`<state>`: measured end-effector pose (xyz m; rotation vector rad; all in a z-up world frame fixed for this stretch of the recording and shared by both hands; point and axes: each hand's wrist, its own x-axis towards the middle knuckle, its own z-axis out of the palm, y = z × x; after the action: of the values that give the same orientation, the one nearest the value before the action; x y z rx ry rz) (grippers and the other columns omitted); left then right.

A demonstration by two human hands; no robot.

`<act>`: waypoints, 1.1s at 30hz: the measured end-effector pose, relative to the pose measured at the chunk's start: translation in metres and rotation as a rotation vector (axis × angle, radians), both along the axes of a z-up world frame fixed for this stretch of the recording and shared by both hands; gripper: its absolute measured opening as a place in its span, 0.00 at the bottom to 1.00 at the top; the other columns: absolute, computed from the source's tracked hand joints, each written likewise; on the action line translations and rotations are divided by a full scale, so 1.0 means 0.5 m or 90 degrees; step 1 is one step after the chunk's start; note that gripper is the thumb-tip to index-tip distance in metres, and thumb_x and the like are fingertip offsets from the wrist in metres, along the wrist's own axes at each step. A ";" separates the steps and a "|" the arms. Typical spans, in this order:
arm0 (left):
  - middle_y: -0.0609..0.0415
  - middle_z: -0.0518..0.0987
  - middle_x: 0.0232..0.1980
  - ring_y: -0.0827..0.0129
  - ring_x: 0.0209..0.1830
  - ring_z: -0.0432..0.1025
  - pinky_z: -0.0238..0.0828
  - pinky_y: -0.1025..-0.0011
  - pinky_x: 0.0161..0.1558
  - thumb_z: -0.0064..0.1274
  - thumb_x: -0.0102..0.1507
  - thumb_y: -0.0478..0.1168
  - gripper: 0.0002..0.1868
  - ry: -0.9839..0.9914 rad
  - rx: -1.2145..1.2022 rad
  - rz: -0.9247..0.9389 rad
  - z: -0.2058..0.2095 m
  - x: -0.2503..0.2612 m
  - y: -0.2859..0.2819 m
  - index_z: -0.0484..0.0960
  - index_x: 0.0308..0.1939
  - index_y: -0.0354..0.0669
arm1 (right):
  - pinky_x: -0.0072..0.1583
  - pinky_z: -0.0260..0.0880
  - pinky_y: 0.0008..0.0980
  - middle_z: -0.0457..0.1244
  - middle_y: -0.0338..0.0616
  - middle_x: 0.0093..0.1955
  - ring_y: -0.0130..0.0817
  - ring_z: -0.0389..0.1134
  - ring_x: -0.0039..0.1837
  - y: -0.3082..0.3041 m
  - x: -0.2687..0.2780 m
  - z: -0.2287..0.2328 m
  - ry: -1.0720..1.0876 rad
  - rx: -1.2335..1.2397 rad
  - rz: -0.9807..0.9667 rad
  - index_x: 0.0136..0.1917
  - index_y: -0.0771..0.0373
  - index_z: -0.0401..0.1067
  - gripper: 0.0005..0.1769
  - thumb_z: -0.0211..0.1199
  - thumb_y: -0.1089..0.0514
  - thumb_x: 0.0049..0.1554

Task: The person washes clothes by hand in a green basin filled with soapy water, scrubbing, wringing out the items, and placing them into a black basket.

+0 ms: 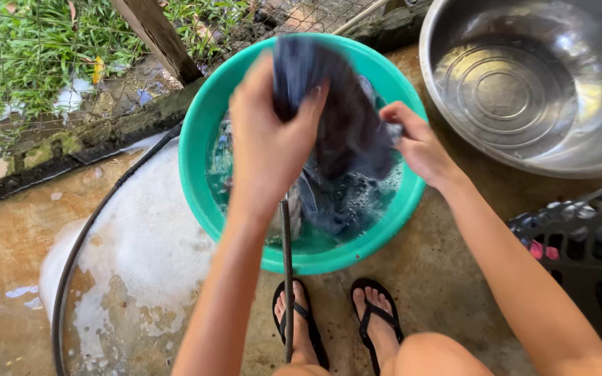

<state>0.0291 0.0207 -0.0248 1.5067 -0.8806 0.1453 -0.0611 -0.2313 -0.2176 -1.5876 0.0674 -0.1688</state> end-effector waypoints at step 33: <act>0.39 0.76 0.48 0.45 0.50 0.72 0.70 0.55 0.53 0.59 0.63 0.42 0.11 -0.177 0.115 0.001 -0.007 -0.043 -0.074 0.82 0.44 0.39 | 0.54 0.70 0.44 0.71 0.50 0.47 0.46 0.72 0.49 0.078 0.056 0.382 -0.213 -0.733 0.081 0.51 0.59 0.76 0.27 0.79 0.47 0.41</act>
<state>0.0075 -0.0165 -0.0283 1.6799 -1.1389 0.2875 -0.0330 -0.1926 -0.0264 -2.6696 -0.4722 -0.4174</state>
